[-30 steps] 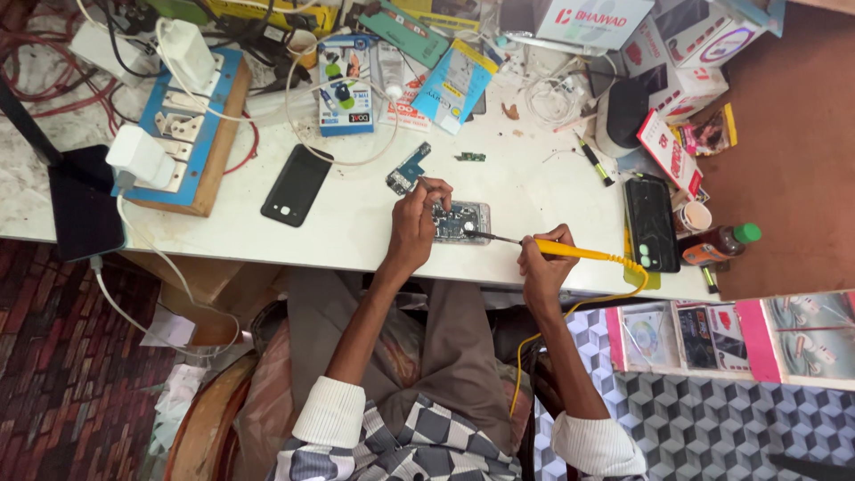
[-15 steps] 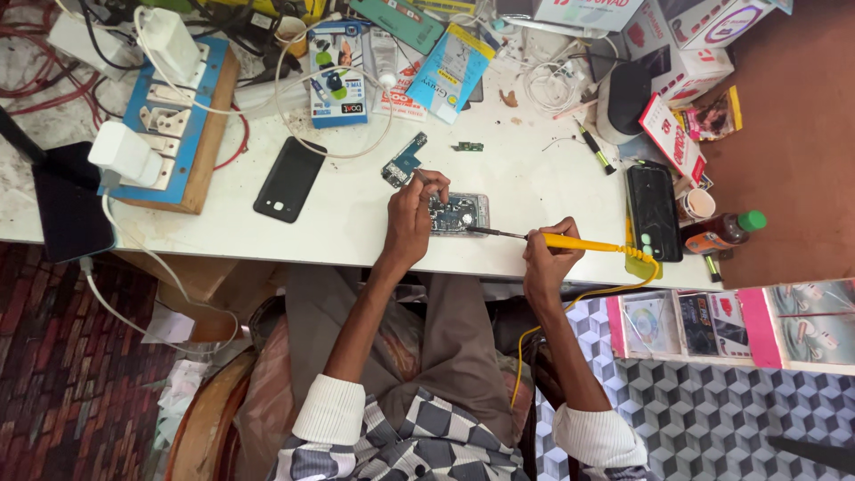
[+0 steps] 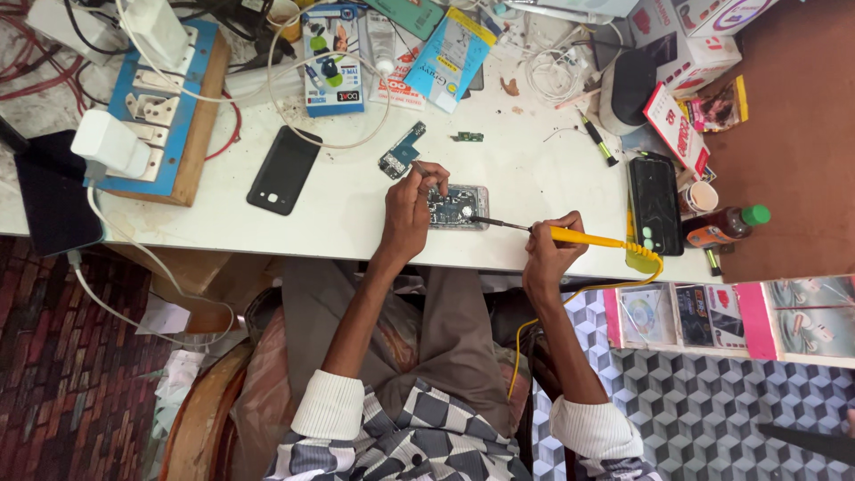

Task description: The person uses a yellow soldering iron to work on a small circuit board placed on a white workbench. They repeatedly apply the soldering iron to various points on the board while holding it steady with the other hand. The person does not visibly complete the repair or move the board to a final location within the clip.

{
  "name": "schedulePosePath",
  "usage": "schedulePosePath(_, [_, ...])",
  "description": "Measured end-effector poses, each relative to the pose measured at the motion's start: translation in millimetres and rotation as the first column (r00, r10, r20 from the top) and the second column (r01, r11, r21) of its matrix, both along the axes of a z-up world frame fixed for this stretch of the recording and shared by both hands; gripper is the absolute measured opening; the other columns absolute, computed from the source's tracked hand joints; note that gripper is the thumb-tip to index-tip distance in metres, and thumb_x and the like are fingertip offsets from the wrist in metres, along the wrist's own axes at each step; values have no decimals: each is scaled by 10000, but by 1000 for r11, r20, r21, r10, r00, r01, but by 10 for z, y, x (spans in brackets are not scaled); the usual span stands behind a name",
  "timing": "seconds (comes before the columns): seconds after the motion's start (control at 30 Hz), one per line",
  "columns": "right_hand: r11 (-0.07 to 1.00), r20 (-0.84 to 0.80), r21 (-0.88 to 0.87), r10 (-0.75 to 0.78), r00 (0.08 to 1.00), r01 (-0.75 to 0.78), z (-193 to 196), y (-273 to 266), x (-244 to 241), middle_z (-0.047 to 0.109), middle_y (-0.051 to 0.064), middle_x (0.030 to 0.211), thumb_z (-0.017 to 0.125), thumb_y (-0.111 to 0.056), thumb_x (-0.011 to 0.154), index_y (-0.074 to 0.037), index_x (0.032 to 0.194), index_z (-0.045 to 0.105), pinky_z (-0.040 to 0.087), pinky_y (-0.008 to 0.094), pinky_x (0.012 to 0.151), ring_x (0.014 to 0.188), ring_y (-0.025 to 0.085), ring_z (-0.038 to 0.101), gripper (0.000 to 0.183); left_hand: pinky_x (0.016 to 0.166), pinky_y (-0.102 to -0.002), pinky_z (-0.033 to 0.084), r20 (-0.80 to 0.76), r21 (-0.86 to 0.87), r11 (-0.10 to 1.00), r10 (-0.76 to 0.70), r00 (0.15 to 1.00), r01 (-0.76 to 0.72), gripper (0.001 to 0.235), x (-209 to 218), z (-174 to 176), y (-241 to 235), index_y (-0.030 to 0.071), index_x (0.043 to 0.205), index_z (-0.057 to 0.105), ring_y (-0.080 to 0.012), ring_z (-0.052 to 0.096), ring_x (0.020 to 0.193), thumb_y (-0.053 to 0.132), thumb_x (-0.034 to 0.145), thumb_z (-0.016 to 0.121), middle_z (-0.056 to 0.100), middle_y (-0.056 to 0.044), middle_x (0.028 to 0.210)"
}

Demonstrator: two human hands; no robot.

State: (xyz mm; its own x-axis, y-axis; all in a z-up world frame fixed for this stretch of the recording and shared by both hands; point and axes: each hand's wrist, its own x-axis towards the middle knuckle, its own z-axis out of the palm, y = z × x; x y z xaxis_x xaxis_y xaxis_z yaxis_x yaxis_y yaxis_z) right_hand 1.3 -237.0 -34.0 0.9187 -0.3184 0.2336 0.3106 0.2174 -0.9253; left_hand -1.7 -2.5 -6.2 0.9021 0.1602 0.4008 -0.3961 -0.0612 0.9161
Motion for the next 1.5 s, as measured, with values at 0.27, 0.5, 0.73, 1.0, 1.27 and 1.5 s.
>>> schedulePosePath(0.27, [1000, 3, 8, -23, 1000, 23, -3, 15, 12, 540, 43, 699, 614, 122, 889, -59, 883, 453, 405, 245, 499, 515, 97, 454, 241, 638, -294, 448, -8, 13, 1000, -2, 1000, 2, 350, -22, 35, 2, 17, 1116, 606, -129, 560, 694, 274, 1149, 371, 638, -61, 805])
schedulePosePath(0.5, [999, -49, -33, -35, 998, 34, 30, 43, 27, 542, 43, 684, 617, 109, 910, -60, 900, 464, 371, 235, 444, 491, 83, 461, 228, 620, -288, 424, -16, 60, 998, 31, 999, -30, 351, -3, 2, 6, 21, 1124, 613, -119, 515, 652, 269, 1156, 366, 636, -54, 790])
schedulePosePath(0.73, [995, -75, -92, -48, 996, 41, 86, 93, -4, 549, 42, 683, 642, 84, 932, -51, 929, 476, 392, 231, 428, 494, 85, 503, 214, 622, -290, 426, 18, 60, 998, 9, 1000, -10, 362, 8, 16, 15, 27, 1130, 606, -111, 534, 660, 285, 1161, 354, 639, -49, 791])
schedulePosePath(1.0, [996, -67, -75, -44, 997, 39, 58, 71, 14, 563, 53, 706, 647, 74, 944, -44, 945, 476, 429, 235, 447, 513, 91, 526, 208, 603, -304, 426, -75, 55, 998, 21, 997, -17, 310, -21, 5, 0, 23, 1129, 610, -132, 514, 626, 219, 1141, 370, 636, -68, 793])
schedulePosePath(1.27, [995, -78, -87, -55, 995, 48, 53, 84, 5, 575, 59, 730, 647, 72, 944, -34, 951, 483, 446, 233, 454, 531, 92, 542, 195, 582, -293, 408, -32, 72, 997, 21, 999, -18, 293, -30, 62, 3, 19, 1127, 603, -117, 492, 612, 200, 1144, 374, 636, -59, 794])
schedulePosePath(1.5, [998, -51, -55, -20, 998, 17, 67, 62, 44, 572, 65, 716, 649, 67, 960, -31, 944, 484, 440, 232, 454, 526, 94, 540, 192, 594, -291, 421, -15, 47, 999, 2, 1000, -1, 310, -20, 47, -1, 13, 1113, 602, -121, 512, 622, 212, 1150, 368, 644, -58, 794])
